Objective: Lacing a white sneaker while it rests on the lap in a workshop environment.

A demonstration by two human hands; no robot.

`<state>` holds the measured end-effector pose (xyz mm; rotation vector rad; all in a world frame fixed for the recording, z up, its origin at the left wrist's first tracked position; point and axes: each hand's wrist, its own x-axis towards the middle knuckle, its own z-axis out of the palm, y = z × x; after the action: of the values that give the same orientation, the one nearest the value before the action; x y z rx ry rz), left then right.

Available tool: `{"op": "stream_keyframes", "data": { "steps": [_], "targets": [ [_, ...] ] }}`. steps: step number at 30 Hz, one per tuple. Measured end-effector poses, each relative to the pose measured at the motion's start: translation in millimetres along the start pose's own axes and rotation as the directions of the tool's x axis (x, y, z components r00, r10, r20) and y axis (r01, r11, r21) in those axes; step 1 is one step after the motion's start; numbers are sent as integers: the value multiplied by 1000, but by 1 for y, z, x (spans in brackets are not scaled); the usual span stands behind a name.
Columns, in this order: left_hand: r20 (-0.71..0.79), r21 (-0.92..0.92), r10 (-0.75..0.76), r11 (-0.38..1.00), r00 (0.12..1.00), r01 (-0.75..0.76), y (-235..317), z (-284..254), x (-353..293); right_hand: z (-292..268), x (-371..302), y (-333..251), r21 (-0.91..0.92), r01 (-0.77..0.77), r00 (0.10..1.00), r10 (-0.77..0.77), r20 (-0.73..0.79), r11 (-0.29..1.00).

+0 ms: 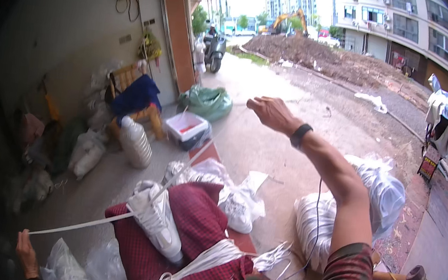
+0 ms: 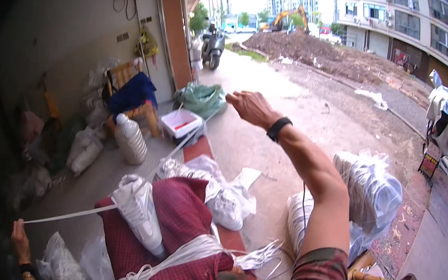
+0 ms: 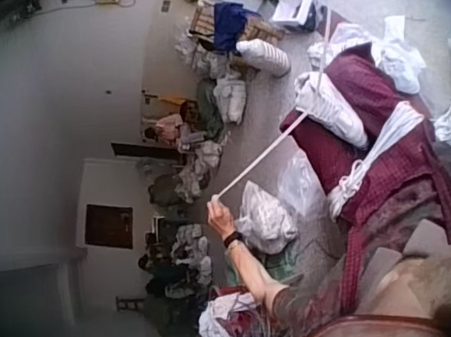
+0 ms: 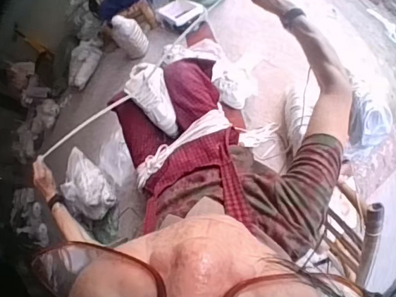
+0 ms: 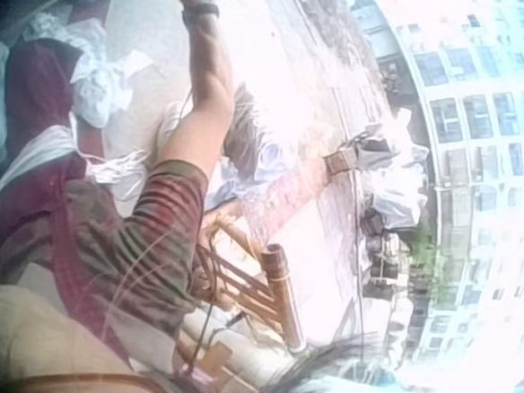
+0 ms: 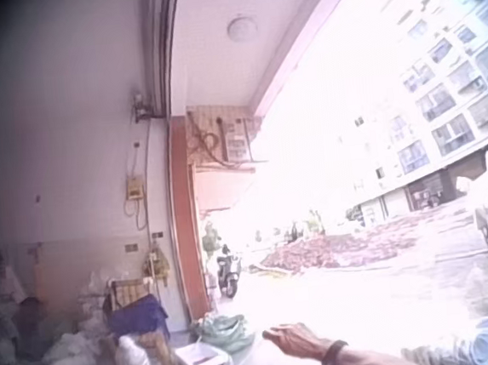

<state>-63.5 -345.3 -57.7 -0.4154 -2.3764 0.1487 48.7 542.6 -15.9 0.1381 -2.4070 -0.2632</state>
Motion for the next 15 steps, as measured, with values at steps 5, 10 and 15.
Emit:
{"op": "stream_keyframes", "data": {
  "steps": [5,10,15],
  "targets": [
    [-352,88,58,996,934,-29,38,-13,11,-21,-35,-9,-31,-61,941,47,-335,998],
    [-536,-329,-291,937,793,121,105,3,3,1,-42,-86,607,-224,736,540,-408,763],
    [-155,-904,-548,415,822,107,221,46,42,68,-35,-151,971,-132,889,457,27,198]
  ]
}}
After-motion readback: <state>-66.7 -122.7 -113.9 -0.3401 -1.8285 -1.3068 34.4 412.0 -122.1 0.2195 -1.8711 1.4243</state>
